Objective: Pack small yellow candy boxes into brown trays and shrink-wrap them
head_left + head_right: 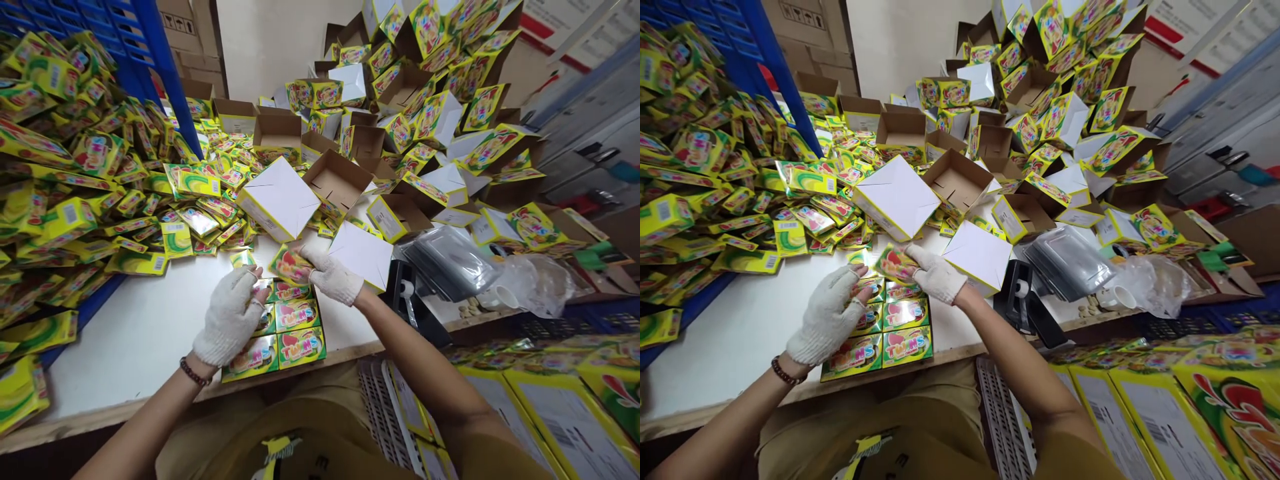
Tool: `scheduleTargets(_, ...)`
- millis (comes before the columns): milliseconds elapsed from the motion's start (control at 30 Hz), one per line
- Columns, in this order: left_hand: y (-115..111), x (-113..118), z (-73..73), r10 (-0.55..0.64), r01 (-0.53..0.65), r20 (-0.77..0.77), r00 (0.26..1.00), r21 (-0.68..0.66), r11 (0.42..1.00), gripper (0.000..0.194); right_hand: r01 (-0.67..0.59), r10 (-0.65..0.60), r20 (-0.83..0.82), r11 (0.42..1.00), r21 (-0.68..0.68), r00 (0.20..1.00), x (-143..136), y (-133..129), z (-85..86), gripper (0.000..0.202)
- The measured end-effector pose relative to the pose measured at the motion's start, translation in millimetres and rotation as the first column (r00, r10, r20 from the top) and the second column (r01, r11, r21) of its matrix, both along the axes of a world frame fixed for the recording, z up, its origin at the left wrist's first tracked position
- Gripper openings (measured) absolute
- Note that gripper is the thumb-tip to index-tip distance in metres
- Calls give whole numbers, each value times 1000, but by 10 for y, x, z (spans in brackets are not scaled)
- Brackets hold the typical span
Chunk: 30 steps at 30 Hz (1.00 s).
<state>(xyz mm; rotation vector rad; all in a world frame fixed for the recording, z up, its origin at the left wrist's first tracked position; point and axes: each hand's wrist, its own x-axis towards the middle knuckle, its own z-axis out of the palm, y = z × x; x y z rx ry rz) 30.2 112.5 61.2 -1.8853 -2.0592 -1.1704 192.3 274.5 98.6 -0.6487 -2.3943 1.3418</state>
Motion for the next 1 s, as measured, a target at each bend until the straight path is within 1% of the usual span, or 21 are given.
scheduleTargets(67, 22, -90, -72, -11, 3, -74, 997, -109, 994, 32, -44, 27, 166, 994, 96, 986, 52, 86, -107, 29)
scheduleTargets(100, 28, -116, -105, -14, -1, -96, 995, -157, 988, 33, -40, 9, 207, 988, 146, 978, 59, 90, -178, 25)
scheduleTargets(133, 32, -130, -133, -17, -5, -107, 994, -198, 980, 35, -18, -24, 212, 981, 193, 977, 52, 73, -255, 22)
scheduleTargets(200, 32, -129, -171, -29, 4, -94, 995, -255, 967, 37, 43, -84, 151, 967, 251, 985, 13, -2, -403, 21)
scheduleTargets(267, 24, -114, -184, -44, 25, -61, 997, -280, 960, 39, 76, -104, 91, 960, 270, 990, -31, -95, -511, 25)
scheduleTargets(300, 17, -109, -183, -46, 31, -48, 998, -284, 958, 39, 64, -93, 88, 957, 285, 992, -45, -141, -542, 27)
scheduleTargets(367, 4, -106, -173, -44, 31, -38, 998, -287, 957, 40, 13, -69, 145, 935, 355, 987, -53, -227, -559, 30)
scheduleTargets(400, -1, -106, -165, -43, 29, -42, 998, -290, 957, 41, -11, -77, 200, 913, 409, 977, -49, -267, -550, 31)
scheduleTargets(467, -2, -94, -137, -45, 19, -76, 996, -311, 950, 42, -52, -133, 323, 860, 508, 937, -39, -343, -517, 39)
scheduleTargets(533, 6, -48, -91, -39, -22, -169, 985, -344, 939, 46, -63, -206, 406, 827, 559, 890, -44, -402, -494, 53)
scheduleTargets(600, 8, 44, -36, -51, -59, -287, 957, -361, 931, 53, -59, -219, 425, 832, 551, 878, -69, -433, -503, 58)
scheduleTargets(633, 0, 104, -15, -76, -52, -332, 940, -359, 932, 58, -50, -207, 408, 843, 536, 889, -83, -434, -524, 59)
scheduleTargets(667, -16, 167, -6, -120, -18, -362, 924, -356, 934, 62, -36, -187, 375, 856, 515, 908, -91, -424, -553, 60)
scheduleTargets(733, -69, 282, -39, -248, 106, -383, 890, -356, 928, 65, 26, -166, 264, 886, 463, 950, -64, -369, -627, 61)
scheduleTargets(767, -100, 325, -85, -308, 164, -387, 869, -362, 918, 63, 79, -180, 195, 896, 437, 964, -17, -324, -661, 62)
scheduleTargets(800, -130, 356, -146, -346, 204, -387, 855, -362, 910, 60, 145, -215, 126, 898, 416, 968, 60, -267, -682, 62)
scheduleTargets(833, -155, 374, -215, -350, 215, -380, 856, -354, 910, 59, 221, -269, 64, 887, 405, 961, 168, -197, -683, 62)
scheduleTargets(867, -174, 382, -285, -356, 222, -369, 858, -358, 907, 58, 297, -330, 12, 864, 406, 944, 310, -113, -659, 61)
scheduleTargets(933, -197, 378, -399, -357, 227, -335, 872, -370, 901, 62, 447, -470, -63, 779, 439, 881, 685, 103, -523, 56)
scheduleTargets(967, -204, 373, -438, -366, 232, -318, 875, -388, 892, 65, 511, -542, -80, 721, 468, 837, 909, 236, -414, 53)
scheduleTargets(1000, -211, 368, -463, -369, 231, -304, 878, -405, 885, 67, 587, -630, -99, 641, 495, 770, 1146, 380, -285, 49)
